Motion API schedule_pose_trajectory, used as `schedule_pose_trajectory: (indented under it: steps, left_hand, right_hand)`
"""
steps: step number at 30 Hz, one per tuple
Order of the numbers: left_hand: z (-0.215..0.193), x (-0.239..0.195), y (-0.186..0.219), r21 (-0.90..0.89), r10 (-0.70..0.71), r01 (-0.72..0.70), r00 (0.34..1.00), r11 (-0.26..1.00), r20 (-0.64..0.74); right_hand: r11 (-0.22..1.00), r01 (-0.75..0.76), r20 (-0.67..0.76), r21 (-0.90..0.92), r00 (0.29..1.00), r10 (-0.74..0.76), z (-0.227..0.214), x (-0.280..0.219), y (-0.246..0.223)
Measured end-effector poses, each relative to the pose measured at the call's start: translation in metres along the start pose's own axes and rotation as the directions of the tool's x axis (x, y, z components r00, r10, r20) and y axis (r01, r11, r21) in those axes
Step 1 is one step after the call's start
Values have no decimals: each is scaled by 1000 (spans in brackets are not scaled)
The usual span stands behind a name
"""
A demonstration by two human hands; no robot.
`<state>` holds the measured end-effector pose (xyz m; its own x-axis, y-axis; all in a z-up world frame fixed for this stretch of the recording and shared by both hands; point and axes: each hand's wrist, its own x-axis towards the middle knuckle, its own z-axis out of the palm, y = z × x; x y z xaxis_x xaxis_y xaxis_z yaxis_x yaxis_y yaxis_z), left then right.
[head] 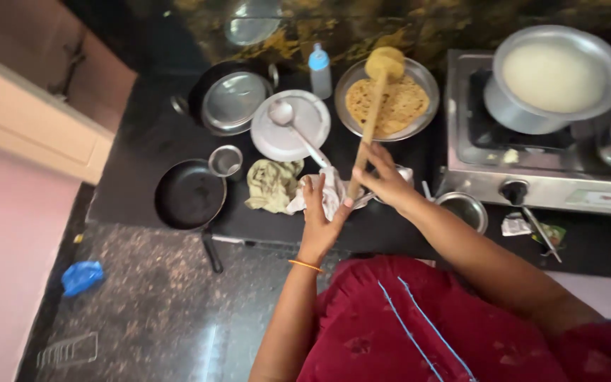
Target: Washing a pan and then stirring a pot of milk on a gas stove.
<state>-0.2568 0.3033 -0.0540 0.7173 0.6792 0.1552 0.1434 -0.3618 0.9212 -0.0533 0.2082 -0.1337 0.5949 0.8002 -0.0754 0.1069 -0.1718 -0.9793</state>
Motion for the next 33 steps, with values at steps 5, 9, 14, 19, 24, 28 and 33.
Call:
schedule_pose_trajectory:
  steps: [5,9,14,19,24,28,33]
  left_hand:
    - [23,7,69,283,-44,-61,936,957,349]
    - [58,4,51,-190,207,-128,846,973,492]
    - [100,-1,48,-360,92,57,918,931,385]
    - [124,2,40,-418,116,-11,967,909,227]
    - [137,8,51,-466,107,42,951,884,289]
    - [139,18,93,-425,209,-7,878,905,430]
    - [147,27,117,-235,325,-238,815,942,480]
  right_hand:
    - [579,-33,-253,-815,919,-303,-65,-92,-122]
    - [573,-10,-344,-819,809,-477,-107,-122,-115]
    - [720,-153,-602,-677,677,-423,-133,-151,-81]
    - [723,-101,-619,-683,605,-501,-138,-171,-92]
    - [692,-222,-627,-687,662,-410,-152,-182,-105]
    - [471,-149,-427,-869,707,-564,-163,-180,-129]
    - [546,-47,-392,-837,747,-537,-181,-177,-113]
